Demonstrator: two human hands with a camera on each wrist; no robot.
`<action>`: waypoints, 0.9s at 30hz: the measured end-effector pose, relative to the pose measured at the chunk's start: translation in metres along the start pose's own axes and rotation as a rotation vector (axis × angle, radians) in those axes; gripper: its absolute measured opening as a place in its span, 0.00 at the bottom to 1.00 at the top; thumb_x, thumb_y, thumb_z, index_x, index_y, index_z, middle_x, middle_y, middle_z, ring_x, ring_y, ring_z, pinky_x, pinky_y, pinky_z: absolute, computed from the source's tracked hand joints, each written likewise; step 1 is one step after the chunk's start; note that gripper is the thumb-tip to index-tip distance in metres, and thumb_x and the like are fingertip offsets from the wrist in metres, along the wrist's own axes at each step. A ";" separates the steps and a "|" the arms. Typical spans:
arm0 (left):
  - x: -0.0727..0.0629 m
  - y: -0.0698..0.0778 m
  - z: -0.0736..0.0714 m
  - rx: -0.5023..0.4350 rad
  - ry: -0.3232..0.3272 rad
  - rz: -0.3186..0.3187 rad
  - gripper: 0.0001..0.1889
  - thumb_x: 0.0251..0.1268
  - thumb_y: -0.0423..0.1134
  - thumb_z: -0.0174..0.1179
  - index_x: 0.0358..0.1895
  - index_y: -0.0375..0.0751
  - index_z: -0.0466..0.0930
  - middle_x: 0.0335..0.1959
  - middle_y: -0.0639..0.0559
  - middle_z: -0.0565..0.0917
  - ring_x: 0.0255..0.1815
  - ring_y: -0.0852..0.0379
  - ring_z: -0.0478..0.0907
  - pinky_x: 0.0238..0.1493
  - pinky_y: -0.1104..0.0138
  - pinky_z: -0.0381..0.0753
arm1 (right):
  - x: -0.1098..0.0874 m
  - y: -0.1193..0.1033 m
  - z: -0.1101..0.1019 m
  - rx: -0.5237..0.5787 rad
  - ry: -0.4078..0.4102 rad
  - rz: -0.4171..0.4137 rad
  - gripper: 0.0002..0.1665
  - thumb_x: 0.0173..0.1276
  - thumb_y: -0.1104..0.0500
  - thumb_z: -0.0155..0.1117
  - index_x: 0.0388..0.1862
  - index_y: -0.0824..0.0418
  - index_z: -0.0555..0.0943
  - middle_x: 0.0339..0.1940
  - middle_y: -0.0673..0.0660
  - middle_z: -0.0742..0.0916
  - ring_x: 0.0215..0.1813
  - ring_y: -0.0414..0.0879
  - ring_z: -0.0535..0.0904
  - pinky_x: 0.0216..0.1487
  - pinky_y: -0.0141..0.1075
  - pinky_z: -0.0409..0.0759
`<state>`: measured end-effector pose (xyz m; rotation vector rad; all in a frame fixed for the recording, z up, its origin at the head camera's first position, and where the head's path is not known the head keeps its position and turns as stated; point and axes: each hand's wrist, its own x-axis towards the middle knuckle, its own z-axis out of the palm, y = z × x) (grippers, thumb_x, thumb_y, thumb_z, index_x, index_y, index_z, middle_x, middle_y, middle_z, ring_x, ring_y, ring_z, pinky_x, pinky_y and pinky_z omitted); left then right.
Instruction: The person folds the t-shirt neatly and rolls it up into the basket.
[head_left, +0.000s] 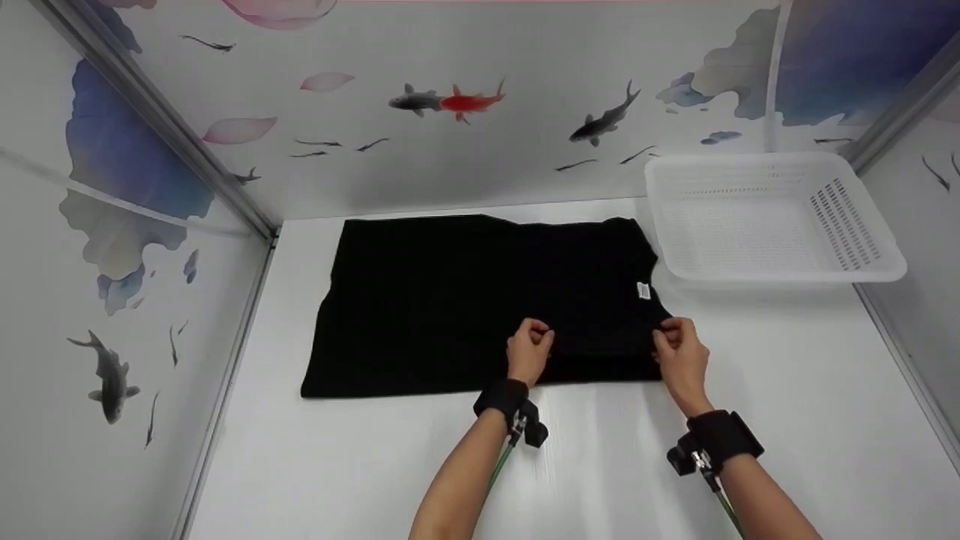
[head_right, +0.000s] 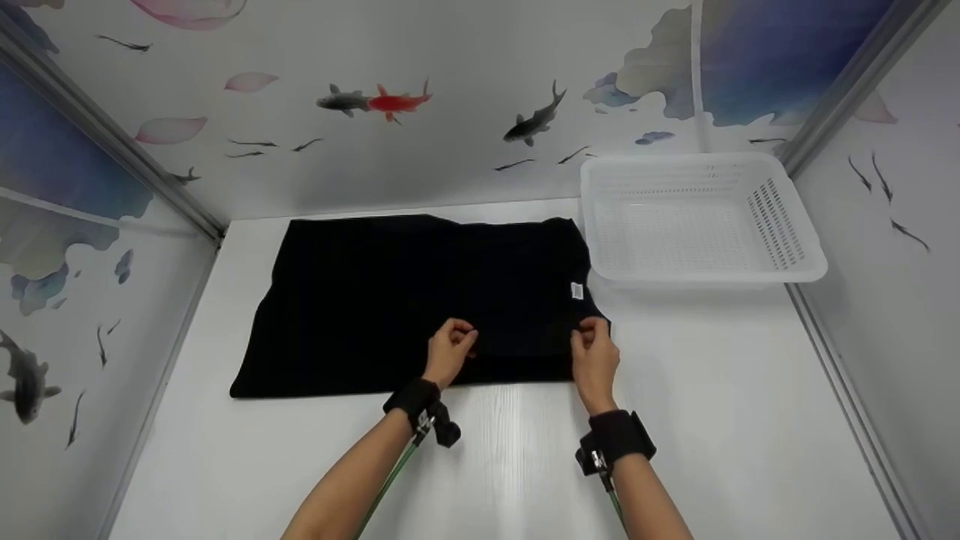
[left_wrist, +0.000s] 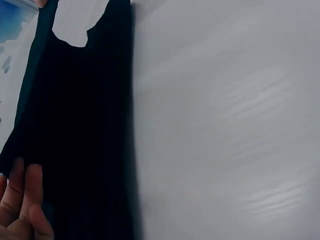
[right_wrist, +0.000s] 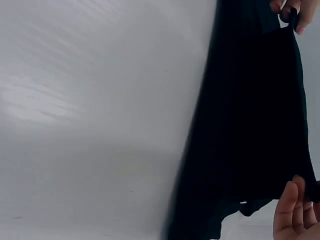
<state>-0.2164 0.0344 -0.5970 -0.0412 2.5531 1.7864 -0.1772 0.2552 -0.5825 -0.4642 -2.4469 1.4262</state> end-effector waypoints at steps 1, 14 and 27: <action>0.006 0.002 -0.001 -0.027 -0.012 -0.006 0.02 0.67 0.31 0.60 0.37 0.35 0.80 0.23 0.52 0.80 0.22 0.60 0.80 0.29 0.71 0.77 | 0.006 -0.003 0.001 0.021 -0.005 0.015 0.07 0.71 0.68 0.57 0.44 0.72 0.76 0.31 0.62 0.82 0.23 0.30 0.75 0.26 0.21 0.75; 0.049 -0.003 0.002 -0.145 -0.009 -0.148 0.10 0.69 0.34 0.58 0.41 0.29 0.84 0.32 0.44 0.86 0.31 0.51 0.85 0.36 0.68 0.81 | 0.061 -0.014 0.021 0.180 -0.183 0.194 0.23 0.75 0.60 0.54 0.61 0.75 0.73 0.46 0.61 0.81 0.36 0.34 0.80 0.41 0.23 0.77; 0.051 0.013 -0.001 -0.166 -0.144 -0.192 0.26 0.77 0.38 0.47 0.72 0.31 0.61 0.62 0.34 0.75 0.59 0.43 0.76 0.56 0.59 0.77 | 0.073 -0.015 0.035 0.087 -0.465 0.149 0.33 0.77 0.64 0.46 0.76 0.73 0.52 0.72 0.74 0.64 0.70 0.64 0.64 0.67 0.49 0.66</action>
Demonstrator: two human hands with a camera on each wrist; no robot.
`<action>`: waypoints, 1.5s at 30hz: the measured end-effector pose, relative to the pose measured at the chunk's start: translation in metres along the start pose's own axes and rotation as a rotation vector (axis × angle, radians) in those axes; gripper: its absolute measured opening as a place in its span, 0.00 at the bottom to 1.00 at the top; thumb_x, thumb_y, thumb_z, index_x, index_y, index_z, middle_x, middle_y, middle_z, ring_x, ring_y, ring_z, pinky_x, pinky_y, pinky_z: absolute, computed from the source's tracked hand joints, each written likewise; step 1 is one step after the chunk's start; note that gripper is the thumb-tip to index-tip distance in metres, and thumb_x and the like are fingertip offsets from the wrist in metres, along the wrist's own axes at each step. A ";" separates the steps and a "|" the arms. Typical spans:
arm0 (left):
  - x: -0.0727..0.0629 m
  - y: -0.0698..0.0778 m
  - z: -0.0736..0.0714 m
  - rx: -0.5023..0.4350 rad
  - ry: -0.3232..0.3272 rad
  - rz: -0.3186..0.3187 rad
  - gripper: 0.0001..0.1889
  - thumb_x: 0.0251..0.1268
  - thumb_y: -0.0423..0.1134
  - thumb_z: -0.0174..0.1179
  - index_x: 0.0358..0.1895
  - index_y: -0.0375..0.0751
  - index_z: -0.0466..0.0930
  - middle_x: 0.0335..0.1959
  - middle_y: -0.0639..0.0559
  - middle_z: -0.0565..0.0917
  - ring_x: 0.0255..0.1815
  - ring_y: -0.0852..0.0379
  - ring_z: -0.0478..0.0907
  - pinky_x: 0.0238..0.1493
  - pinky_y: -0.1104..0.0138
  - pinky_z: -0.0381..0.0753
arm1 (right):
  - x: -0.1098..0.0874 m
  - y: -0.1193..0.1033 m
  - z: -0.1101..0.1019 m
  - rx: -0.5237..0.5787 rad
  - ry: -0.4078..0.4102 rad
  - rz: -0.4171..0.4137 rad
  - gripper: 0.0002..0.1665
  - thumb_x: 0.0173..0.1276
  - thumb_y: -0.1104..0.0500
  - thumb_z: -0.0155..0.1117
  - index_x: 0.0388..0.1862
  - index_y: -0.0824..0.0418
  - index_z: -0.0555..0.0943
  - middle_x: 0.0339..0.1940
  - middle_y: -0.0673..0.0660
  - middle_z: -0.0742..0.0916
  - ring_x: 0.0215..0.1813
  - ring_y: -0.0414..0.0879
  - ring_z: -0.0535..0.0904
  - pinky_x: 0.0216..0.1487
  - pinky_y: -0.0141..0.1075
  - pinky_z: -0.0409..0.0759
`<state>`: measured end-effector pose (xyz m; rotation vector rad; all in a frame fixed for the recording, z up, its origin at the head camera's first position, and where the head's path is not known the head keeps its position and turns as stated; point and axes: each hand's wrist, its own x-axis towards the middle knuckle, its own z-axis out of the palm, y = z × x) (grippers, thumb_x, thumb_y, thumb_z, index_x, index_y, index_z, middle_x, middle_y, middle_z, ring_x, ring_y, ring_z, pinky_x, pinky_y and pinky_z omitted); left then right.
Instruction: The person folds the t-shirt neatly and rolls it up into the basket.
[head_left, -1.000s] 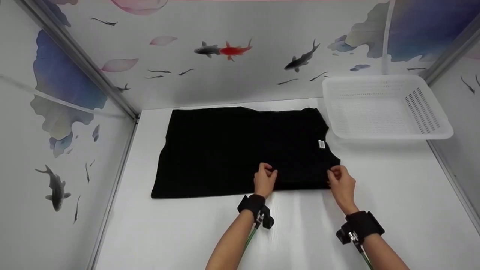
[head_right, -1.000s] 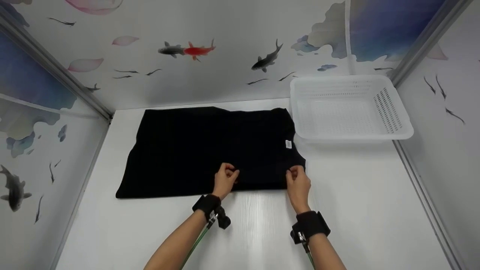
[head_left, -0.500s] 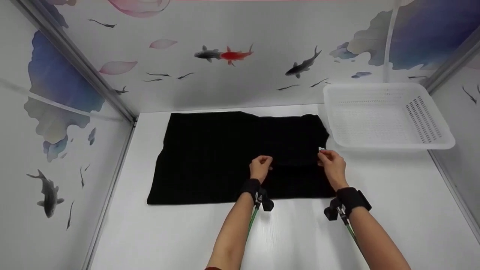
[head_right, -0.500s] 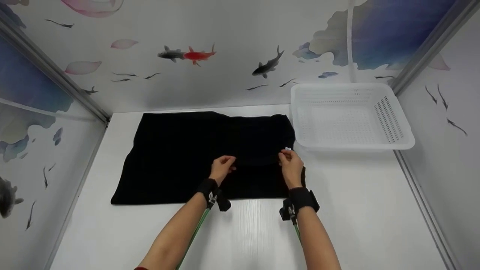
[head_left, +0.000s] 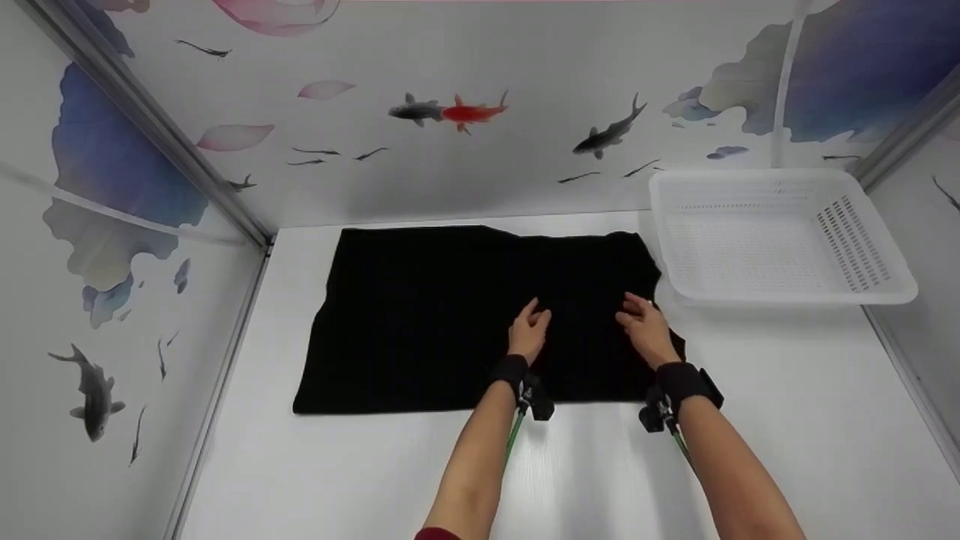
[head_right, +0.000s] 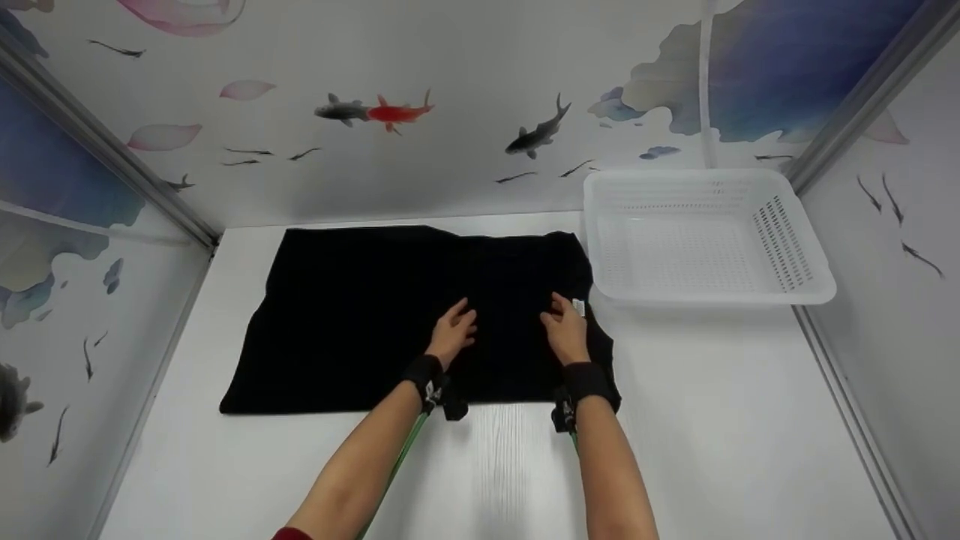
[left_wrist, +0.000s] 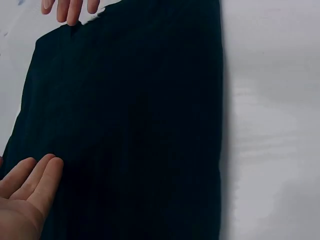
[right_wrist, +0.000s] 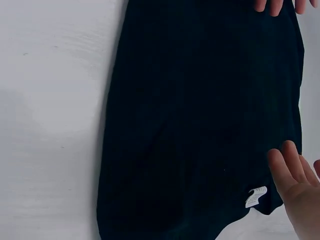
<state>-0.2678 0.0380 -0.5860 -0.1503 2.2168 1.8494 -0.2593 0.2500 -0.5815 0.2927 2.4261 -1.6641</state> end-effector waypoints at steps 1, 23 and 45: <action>-0.001 -0.001 -0.001 0.013 -0.002 0.005 0.25 0.76 0.38 0.48 0.71 0.31 0.62 0.62 0.35 0.75 0.59 0.43 0.75 0.56 0.59 0.77 | -0.001 0.001 0.002 -0.034 -0.008 -0.009 0.33 0.77 0.65 0.47 0.75 0.73 0.53 0.71 0.74 0.64 0.70 0.65 0.64 0.67 0.50 0.66; -0.067 -0.098 -0.238 0.622 0.661 0.096 0.10 0.68 0.32 0.58 0.48 0.32 0.82 0.51 0.34 0.79 0.53 0.36 0.71 0.50 0.45 0.67 | -0.075 0.068 -0.019 -0.536 0.360 -0.081 0.20 0.70 0.66 0.55 0.55 0.80 0.72 0.54 0.81 0.72 0.56 0.76 0.66 0.50 0.67 0.66; -0.114 -0.126 -0.299 0.657 0.623 -0.244 0.18 0.68 0.32 0.54 0.50 0.15 0.74 0.48 0.22 0.77 0.52 0.27 0.72 0.53 0.43 0.71 | -0.084 0.092 -0.023 -0.589 0.308 -0.144 0.11 0.66 0.70 0.59 0.36 0.80 0.71 0.32 0.75 0.76 0.36 0.71 0.75 0.39 0.59 0.73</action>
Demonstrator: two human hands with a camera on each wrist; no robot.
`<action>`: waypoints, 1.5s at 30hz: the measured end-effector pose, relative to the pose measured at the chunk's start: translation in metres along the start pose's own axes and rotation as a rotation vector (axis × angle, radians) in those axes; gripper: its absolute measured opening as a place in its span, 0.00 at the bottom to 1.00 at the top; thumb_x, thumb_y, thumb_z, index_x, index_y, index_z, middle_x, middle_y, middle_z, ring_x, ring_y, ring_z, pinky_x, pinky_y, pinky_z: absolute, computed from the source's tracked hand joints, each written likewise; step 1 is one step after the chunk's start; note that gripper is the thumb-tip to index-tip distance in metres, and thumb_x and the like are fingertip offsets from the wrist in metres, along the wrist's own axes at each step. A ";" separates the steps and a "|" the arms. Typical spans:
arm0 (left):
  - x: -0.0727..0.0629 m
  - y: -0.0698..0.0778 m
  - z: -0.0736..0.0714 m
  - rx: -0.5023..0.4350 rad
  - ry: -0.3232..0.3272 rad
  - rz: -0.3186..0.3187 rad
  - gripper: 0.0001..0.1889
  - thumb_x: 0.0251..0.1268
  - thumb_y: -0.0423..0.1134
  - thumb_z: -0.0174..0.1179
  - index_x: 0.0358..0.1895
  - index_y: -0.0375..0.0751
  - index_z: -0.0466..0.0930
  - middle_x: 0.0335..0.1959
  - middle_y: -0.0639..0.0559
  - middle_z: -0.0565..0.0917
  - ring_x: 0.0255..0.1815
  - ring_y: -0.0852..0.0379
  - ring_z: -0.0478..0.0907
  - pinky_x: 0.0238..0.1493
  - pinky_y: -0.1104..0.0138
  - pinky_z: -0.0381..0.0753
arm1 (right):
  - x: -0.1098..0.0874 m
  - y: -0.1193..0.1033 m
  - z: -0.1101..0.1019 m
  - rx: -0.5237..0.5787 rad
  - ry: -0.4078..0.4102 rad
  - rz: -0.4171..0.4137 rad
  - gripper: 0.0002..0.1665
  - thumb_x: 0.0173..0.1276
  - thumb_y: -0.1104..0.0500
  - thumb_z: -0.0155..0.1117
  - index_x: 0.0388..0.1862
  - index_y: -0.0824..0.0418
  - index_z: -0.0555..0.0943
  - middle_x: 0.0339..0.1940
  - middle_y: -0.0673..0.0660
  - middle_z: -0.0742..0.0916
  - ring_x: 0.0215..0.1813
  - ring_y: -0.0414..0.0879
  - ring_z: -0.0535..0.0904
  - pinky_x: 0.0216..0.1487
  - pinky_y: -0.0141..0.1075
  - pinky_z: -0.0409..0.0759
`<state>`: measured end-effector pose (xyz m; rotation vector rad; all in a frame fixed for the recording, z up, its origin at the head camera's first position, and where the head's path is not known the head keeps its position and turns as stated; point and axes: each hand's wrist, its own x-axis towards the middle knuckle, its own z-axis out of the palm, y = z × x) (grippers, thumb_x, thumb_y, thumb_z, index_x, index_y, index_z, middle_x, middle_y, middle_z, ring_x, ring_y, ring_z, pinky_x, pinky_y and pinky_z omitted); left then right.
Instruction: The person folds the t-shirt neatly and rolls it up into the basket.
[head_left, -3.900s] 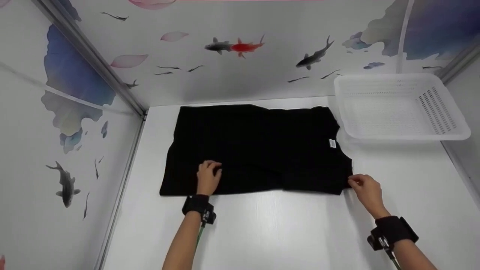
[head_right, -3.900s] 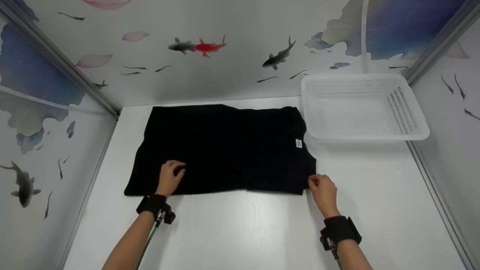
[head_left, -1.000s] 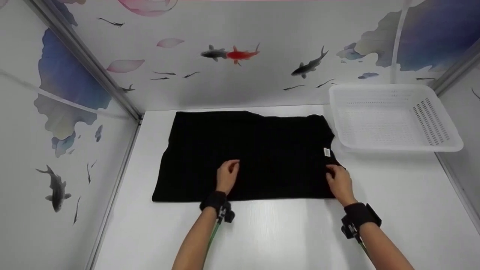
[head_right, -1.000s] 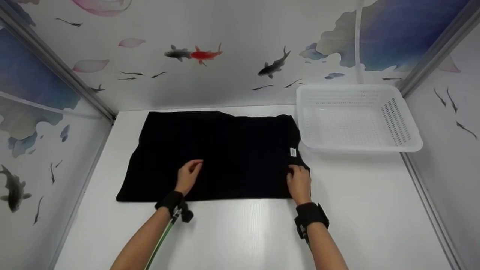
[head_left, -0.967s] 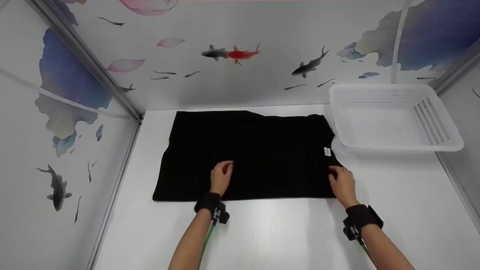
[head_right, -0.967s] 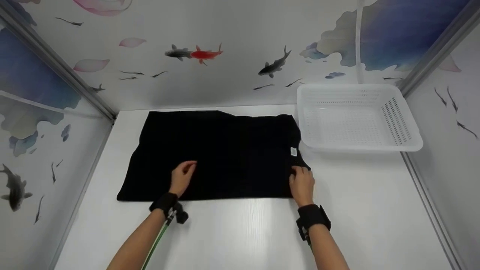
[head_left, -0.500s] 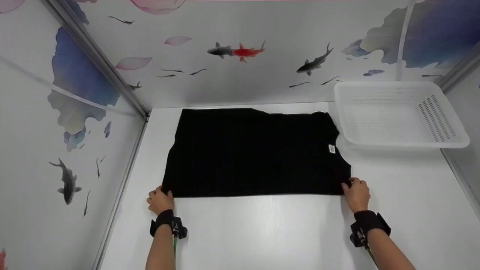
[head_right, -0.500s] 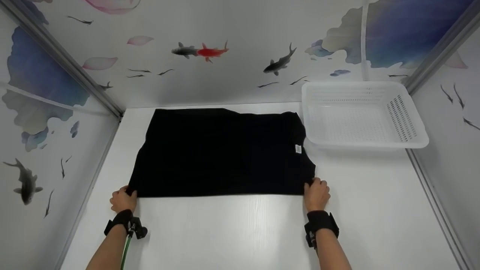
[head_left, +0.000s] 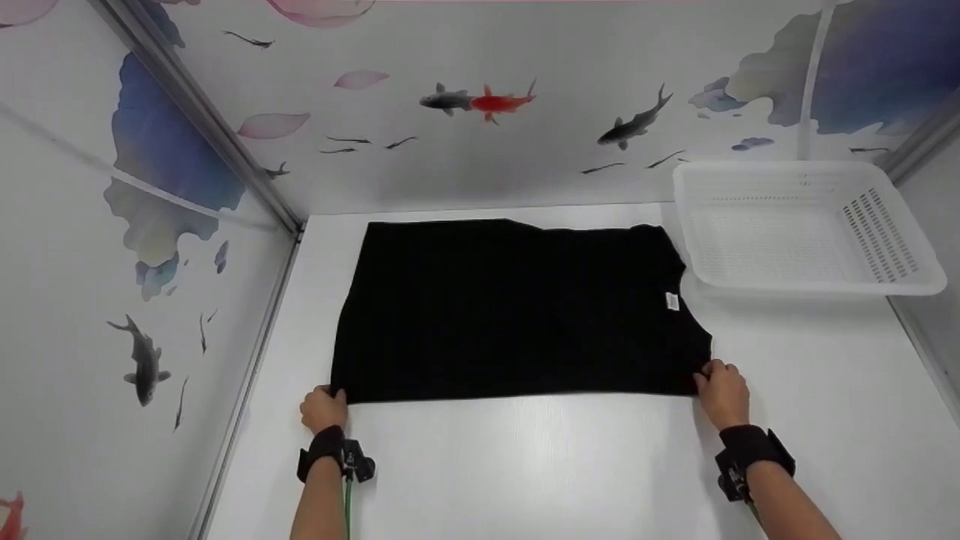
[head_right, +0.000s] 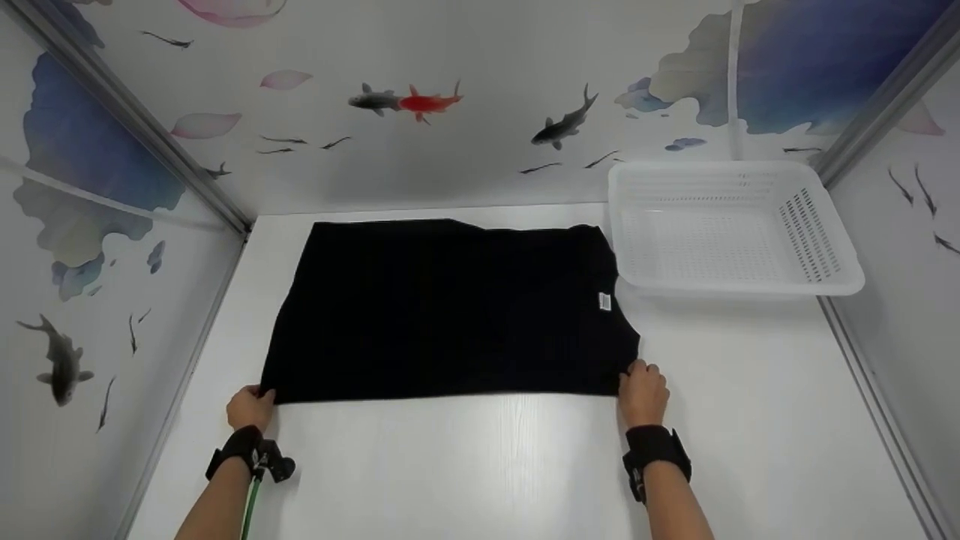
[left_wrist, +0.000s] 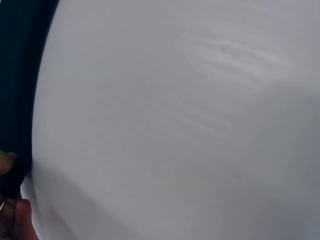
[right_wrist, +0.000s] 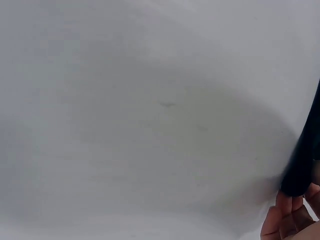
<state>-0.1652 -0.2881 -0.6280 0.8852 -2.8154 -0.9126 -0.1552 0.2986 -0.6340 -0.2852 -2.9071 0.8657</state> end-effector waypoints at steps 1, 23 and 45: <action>-0.001 -0.003 -0.001 -0.014 -0.008 0.006 0.18 0.68 0.32 0.54 0.50 0.15 0.75 0.47 0.22 0.78 0.52 0.27 0.73 0.53 0.43 0.71 | -0.003 0.002 -0.001 0.000 -0.001 -0.008 0.10 0.66 0.70 0.59 0.35 0.80 0.72 0.32 0.75 0.76 0.36 0.70 0.75 0.39 0.59 0.73; -0.030 -0.047 -0.020 -0.153 -0.052 0.126 0.15 0.63 0.28 0.60 0.45 0.15 0.76 0.38 0.26 0.80 0.43 0.32 0.77 0.46 0.46 0.75 | -0.048 0.019 -0.006 0.044 0.034 -0.041 0.08 0.63 0.70 0.64 0.32 0.76 0.74 0.26 0.64 0.75 0.30 0.57 0.73 0.31 0.45 0.70; 0.014 -0.001 -0.030 -0.177 -0.053 0.258 0.13 0.65 0.28 0.59 0.48 0.20 0.77 0.41 0.29 0.77 0.44 0.34 0.75 0.48 0.48 0.74 | -0.012 -0.020 -0.024 0.107 0.155 -0.061 0.10 0.63 0.70 0.64 0.38 0.79 0.78 0.35 0.75 0.79 0.38 0.67 0.76 0.41 0.55 0.72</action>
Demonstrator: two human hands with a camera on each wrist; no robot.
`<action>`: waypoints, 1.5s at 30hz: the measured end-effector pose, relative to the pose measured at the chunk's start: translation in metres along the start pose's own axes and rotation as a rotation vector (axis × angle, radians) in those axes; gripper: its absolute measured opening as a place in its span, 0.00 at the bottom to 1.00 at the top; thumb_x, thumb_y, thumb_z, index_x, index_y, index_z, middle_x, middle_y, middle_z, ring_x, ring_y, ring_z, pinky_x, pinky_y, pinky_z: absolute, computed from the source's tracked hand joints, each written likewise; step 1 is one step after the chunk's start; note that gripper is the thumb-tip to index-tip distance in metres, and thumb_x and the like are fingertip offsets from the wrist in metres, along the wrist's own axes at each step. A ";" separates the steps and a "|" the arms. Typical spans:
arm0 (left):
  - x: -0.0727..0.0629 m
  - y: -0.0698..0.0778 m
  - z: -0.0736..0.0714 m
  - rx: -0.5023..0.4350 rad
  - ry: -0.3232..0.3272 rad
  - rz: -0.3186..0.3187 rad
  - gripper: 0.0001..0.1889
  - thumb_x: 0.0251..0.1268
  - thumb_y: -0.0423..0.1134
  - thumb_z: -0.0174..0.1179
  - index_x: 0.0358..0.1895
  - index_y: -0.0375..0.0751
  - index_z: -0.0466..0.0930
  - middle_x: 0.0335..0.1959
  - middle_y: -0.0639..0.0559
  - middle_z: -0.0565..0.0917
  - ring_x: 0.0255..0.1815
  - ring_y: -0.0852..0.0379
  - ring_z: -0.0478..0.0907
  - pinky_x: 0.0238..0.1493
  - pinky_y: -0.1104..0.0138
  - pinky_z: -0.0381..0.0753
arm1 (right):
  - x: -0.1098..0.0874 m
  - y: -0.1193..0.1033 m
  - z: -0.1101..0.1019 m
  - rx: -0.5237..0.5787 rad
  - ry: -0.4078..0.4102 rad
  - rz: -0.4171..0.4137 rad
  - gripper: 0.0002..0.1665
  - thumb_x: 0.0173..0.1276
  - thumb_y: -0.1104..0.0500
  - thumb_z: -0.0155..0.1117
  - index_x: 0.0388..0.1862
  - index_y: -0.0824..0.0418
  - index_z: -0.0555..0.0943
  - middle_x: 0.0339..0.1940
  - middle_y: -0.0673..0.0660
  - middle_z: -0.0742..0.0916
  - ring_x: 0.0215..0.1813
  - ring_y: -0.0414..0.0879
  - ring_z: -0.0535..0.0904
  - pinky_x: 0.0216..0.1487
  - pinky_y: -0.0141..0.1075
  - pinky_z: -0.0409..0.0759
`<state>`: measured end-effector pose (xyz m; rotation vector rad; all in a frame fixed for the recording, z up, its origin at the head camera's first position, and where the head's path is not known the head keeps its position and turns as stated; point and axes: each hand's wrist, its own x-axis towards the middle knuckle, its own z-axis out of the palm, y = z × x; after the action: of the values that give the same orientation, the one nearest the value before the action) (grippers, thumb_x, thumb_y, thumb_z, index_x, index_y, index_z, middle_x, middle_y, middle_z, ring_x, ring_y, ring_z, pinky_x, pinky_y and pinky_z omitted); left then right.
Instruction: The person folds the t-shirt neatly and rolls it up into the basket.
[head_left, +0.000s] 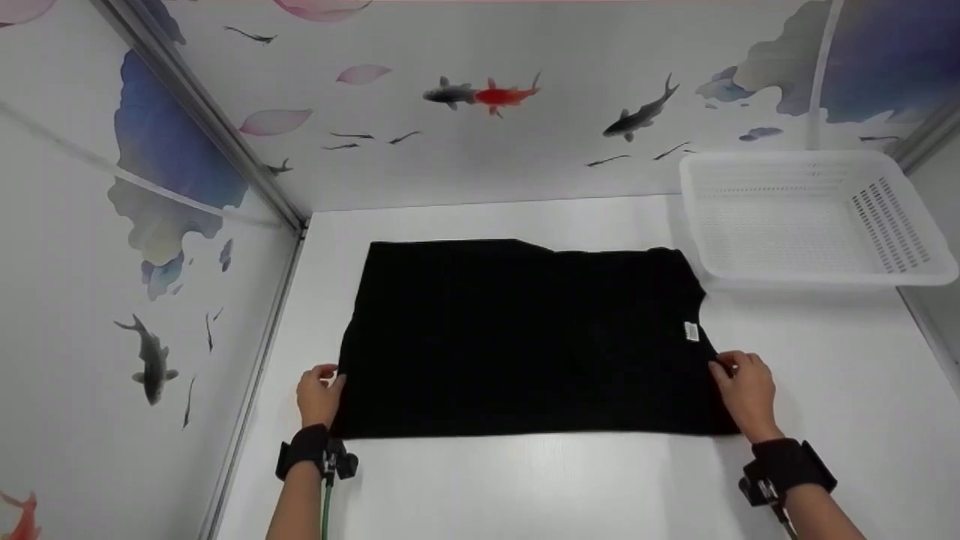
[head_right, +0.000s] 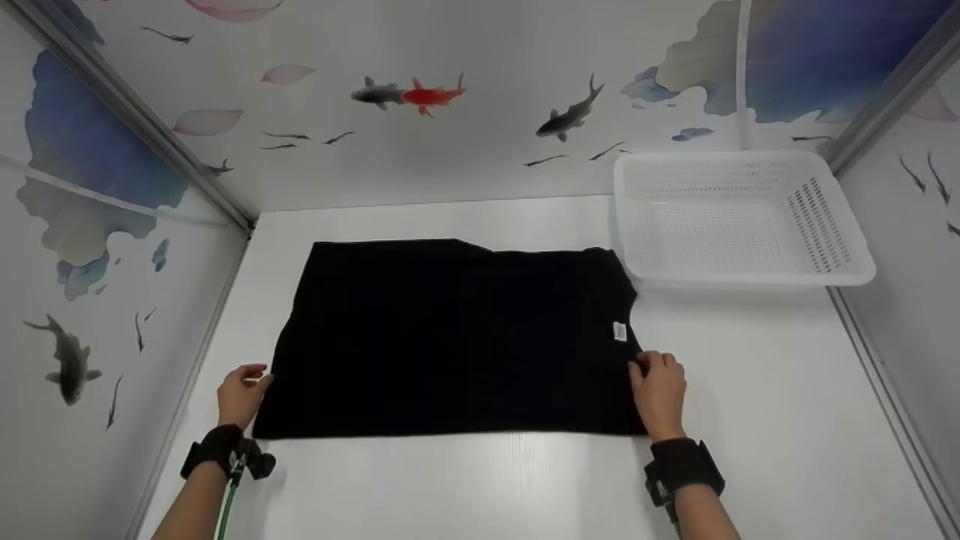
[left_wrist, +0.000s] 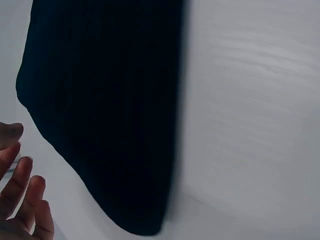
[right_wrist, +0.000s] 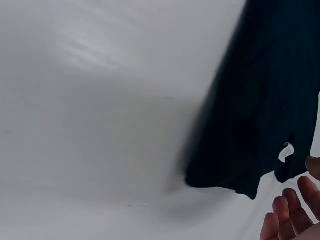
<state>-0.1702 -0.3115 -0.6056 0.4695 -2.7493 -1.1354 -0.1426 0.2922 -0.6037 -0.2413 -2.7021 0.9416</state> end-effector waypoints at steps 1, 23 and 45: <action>0.009 0.005 0.002 0.003 -0.006 0.009 0.13 0.65 0.28 0.59 0.48 0.20 0.77 0.42 0.29 0.77 0.45 0.34 0.75 0.49 0.48 0.74 | 0.008 -0.005 0.003 0.004 -0.005 0.000 0.10 0.64 0.70 0.64 0.39 0.79 0.78 0.36 0.75 0.79 0.38 0.67 0.76 0.41 0.56 0.72; 0.139 0.081 0.048 0.123 -0.157 0.130 0.17 0.70 0.31 0.56 0.57 0.23 0.76 0.55 0.28 0.75 0.58 0.34 0.71 0.61 0.49 0.69 | 0.132 -0.040 0.058 -0.003 -0.224 -0.036 0.24 0.73 0.68 0.52 0.62 0.84 0.66 0.62 0.84 0.68 0.64 0.76 0.63 0.65 0.62 0.62; 0.233 0.077 0.078 0.301 -0.317 0.121 0.23 0.75 0.30 0.46 0.70 0.25 0.61 0.72 0.32 0.61 0.70 0.33 0.59 0.68 0.47 0.61 | 0.182 -0.038 0.071 -0.106 -0.229 0.102 0.25 0.75 0.67 0.42 0.61 0.90 0.61 0.56 0.88 0.68 0.59 0.79 0.64 0.60 0.64 0.64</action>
<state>-0.4264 -0.2854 -0.6057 0.1582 -3.1920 -0.8326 -0.3398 0.2655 -0.5978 -0.3128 -2.9796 0.9050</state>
